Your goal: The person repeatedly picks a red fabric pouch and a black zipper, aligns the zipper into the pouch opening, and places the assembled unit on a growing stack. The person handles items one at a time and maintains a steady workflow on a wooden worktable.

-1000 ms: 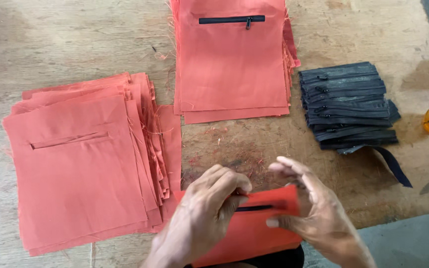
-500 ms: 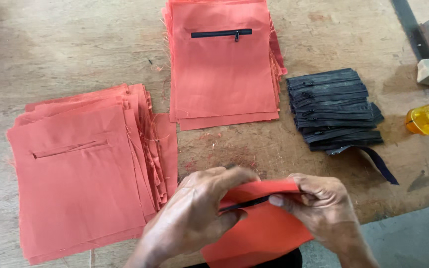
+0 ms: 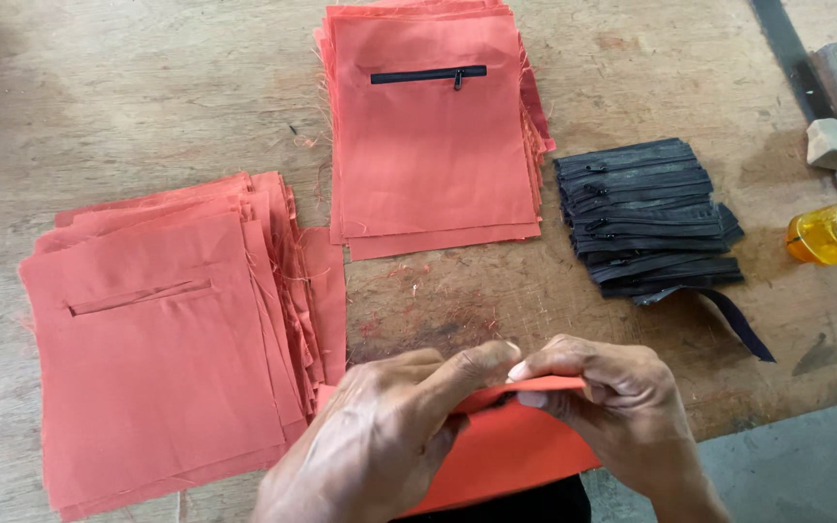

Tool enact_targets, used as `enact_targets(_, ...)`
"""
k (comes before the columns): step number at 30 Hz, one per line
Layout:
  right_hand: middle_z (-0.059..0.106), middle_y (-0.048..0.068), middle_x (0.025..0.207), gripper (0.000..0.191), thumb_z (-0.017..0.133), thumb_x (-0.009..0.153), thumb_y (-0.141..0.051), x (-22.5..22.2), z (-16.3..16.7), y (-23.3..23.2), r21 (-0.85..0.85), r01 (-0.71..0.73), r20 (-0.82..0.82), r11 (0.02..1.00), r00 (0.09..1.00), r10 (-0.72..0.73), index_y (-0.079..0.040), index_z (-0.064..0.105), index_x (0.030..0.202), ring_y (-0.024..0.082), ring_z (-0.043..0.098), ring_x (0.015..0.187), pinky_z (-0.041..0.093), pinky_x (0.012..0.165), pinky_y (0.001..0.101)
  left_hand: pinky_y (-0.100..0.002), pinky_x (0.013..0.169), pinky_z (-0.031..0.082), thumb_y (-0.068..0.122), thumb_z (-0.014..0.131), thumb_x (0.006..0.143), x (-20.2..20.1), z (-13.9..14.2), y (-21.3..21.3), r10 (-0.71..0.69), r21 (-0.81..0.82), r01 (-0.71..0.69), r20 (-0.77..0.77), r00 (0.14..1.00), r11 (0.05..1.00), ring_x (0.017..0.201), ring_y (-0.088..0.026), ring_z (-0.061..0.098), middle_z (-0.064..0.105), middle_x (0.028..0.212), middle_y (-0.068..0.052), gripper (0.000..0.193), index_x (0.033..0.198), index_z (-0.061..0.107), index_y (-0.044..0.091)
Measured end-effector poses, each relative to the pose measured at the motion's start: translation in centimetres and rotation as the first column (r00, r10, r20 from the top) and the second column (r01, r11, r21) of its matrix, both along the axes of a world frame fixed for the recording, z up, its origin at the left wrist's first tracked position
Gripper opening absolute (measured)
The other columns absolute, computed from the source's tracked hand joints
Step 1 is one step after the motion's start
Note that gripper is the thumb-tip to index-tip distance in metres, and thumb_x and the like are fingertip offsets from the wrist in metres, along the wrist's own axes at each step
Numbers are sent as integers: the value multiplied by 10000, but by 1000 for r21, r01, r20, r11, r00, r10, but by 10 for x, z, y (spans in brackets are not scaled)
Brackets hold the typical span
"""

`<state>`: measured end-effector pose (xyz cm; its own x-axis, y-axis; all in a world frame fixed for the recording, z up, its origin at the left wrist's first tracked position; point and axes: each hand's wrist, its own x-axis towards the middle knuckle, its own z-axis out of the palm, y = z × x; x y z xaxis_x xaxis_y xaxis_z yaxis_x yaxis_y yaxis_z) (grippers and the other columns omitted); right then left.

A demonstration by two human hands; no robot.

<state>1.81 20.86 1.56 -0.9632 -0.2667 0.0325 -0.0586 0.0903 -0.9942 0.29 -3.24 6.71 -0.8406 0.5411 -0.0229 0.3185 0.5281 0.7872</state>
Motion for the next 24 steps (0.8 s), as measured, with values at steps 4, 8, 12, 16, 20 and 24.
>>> enact_targets(4,794,58,906,157,787,850,-73,-3,8,-7,126,-43,-176,991,982,65,-29,770,999,129,779,835,625,727,246,-435,674,550,-52,688,761,1,-6,3,30,-9,-33,-273,962,999,740,-268,697,685,753,-85,547,1287,661,97)
enact_targets(8,788,63,938,173,765,879,-94,-4,19,-7,190,-9,-256,982,965,59,-25,740,1036,139,783,854,622,754,253,-410,689,565,-6,721,802,-2,-9,-2,46,150,-9,-249,967,989,809,-270,721,728,897,-98,497,1287,641,61)
enact_targets(12,769,51,885,246,814,832,-109,-3,29,-1,254,29,-230,967,973,31,-16,763,1054,140,702,797,594,697,241,-397,714,564,13,750,838,-8,-13,-6,25,210,26,-235,972,977,803,-267,715,722,844,-79,467,1290,647,67)
enact_targets(16,786,69,934,239,812,824,-89,-4,29,0,363,116,-233,925,972,-31,-21,761,1048,151,704,818,595,722,259,-419,727,566,-1,737,812,-11,-14,-6,32,180,8,-216,976,984,830,-318,714,731,915,-129,506,1303,629,62)
enact_targets(20,817,68,996,333,785,799,-69,-8,30,1,387,84,-213,918,977,0,-24,714,1121,141,806,887,623,800,268,-430,704,559,1,743,807,-11,-12,-5,53,190,-22,-159,986,982,817,-352,714,742,930,-141,499,1291,637,60)
enact_targets(24,812,51,976,370,813,770,-52,-16,26,-2,357,46,-57,933,998,-27,-28,711,1125,106,783,855,622,755,252,-400,726,588,18,734,799,-12,-11,0,62,211,-55,-28,998,976,857,-322,757,771,970,-132,510,1296,629,67)
